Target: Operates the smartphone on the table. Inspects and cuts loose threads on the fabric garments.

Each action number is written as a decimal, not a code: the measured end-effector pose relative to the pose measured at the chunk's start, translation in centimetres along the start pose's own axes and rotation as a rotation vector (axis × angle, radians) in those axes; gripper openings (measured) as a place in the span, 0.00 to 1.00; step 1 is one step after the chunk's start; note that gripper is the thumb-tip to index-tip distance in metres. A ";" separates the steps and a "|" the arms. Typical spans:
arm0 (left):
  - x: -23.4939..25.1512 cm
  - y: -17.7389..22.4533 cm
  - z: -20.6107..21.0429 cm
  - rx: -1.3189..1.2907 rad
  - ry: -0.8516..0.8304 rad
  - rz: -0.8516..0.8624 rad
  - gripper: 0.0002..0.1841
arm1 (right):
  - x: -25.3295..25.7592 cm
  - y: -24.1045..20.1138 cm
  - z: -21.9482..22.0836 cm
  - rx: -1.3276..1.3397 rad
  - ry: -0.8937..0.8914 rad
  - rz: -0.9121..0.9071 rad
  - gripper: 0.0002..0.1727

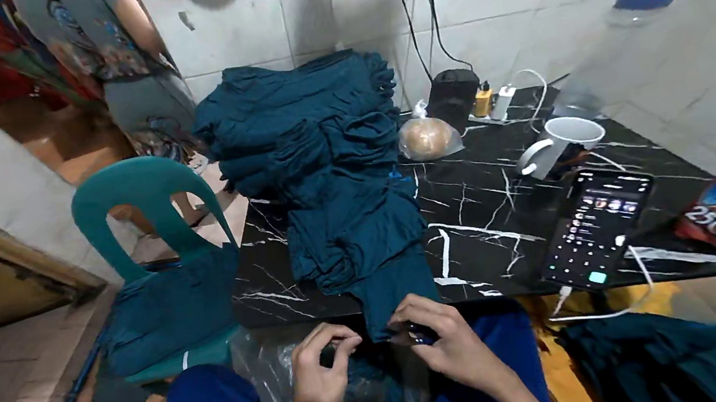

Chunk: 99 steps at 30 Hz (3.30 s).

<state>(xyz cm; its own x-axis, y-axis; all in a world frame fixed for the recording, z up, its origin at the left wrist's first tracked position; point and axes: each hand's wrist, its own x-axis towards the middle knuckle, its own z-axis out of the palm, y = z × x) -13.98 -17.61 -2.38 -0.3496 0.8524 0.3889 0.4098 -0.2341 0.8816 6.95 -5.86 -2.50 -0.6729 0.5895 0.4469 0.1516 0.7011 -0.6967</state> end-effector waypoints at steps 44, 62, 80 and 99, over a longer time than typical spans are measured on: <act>4.1 1.1 1.5 -0.127 -0.273 -0.126 0.22 | 5.0 0.6 -1.5 0.444 0.051 0.392 0.07; 7.7 4.8 2.3 0.053 -0.135 -0.212 0.18 | 2.7 -0.8 -5.7 -0.014 0.292 0.319 0.11; 16.9 1.5 -1.4 0.594 0.089 -0.039 0.39 | 4.0 5.3 -6.3 0.210 0.569 0.437 0.10; 18.8 0.9 -10.5 0.484 -0.106 -0.087 0.15 | 4.5 5.4 -6.1 0.196 0.591 0.433 0.10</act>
<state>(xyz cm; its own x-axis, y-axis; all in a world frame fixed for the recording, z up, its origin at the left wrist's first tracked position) -29.04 -6.65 8.52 -0.3227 0.9078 0.2678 0.7352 0.0623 0.6750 9.19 3.05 -0.84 -0.0740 0.9515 0.2985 0.1459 0.3064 -0.9407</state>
